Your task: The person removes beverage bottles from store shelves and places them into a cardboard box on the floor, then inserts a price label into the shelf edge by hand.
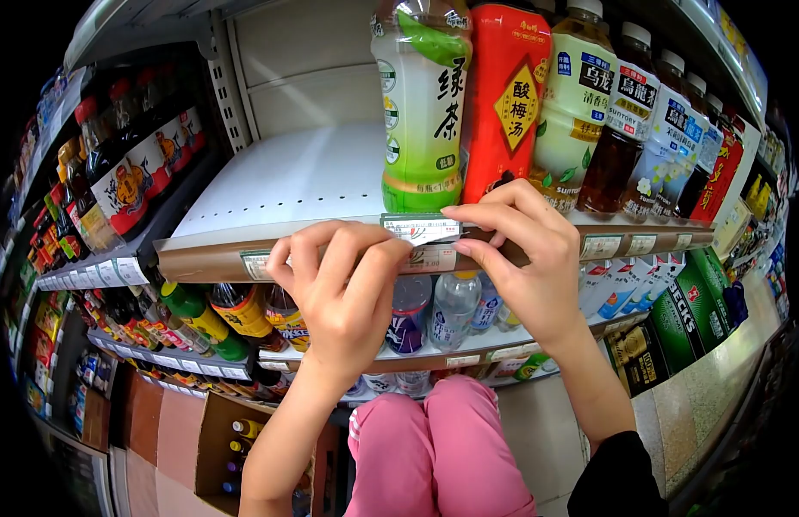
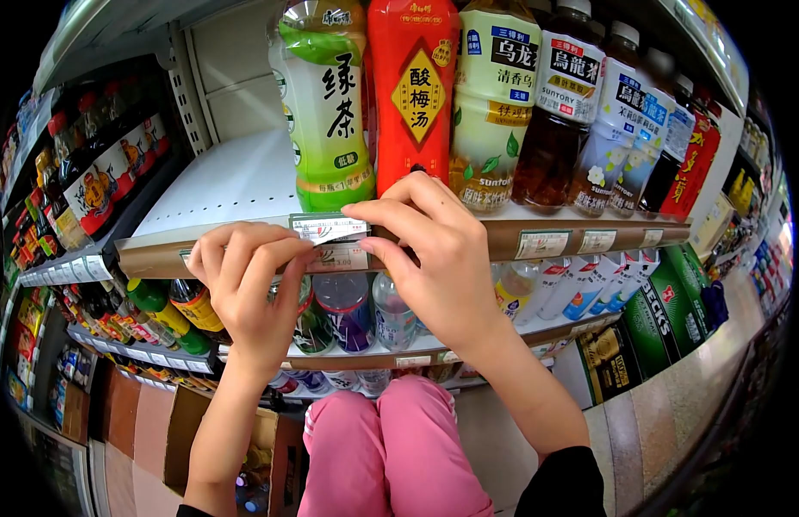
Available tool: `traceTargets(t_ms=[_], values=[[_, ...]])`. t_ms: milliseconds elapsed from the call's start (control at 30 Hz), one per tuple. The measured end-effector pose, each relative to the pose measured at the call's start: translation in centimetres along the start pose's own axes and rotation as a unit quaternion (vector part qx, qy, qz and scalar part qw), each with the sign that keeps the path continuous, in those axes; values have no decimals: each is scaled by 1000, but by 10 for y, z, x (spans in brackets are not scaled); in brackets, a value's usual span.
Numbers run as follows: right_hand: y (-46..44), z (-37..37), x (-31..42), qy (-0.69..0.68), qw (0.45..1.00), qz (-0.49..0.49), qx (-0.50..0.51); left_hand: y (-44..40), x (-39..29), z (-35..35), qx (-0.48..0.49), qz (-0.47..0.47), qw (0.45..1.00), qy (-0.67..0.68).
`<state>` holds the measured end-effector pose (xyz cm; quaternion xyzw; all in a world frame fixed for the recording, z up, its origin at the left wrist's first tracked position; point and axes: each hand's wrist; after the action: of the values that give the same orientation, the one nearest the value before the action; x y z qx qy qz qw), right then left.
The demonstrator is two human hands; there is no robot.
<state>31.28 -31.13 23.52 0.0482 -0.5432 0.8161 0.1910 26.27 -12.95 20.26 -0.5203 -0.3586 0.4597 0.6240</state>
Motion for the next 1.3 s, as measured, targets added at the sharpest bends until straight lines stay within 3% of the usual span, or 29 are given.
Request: traceTargets(t_ms=[467, 700, 1300], values=[[-2, 8, 0, 86, 992, 97, -10, 9, 4, -5, -40, -39, 998, -9], [-3, 4, -2, 126, 991, 26, -28, 4, 2, -4, -14, -11, 1000, 2], [-3, 3, 4, 137, 990, -9, -15, 0, 1, 2, 34, 7, 999, 1]])
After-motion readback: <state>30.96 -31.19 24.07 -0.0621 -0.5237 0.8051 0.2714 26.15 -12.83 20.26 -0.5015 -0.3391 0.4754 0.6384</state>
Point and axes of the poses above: each hand's wrist, its own y-axis away from the middle knuckle, its own z-axis out of the back of the hand, x = y × z, and after that the axes turned 4 degrees about z, right-handed
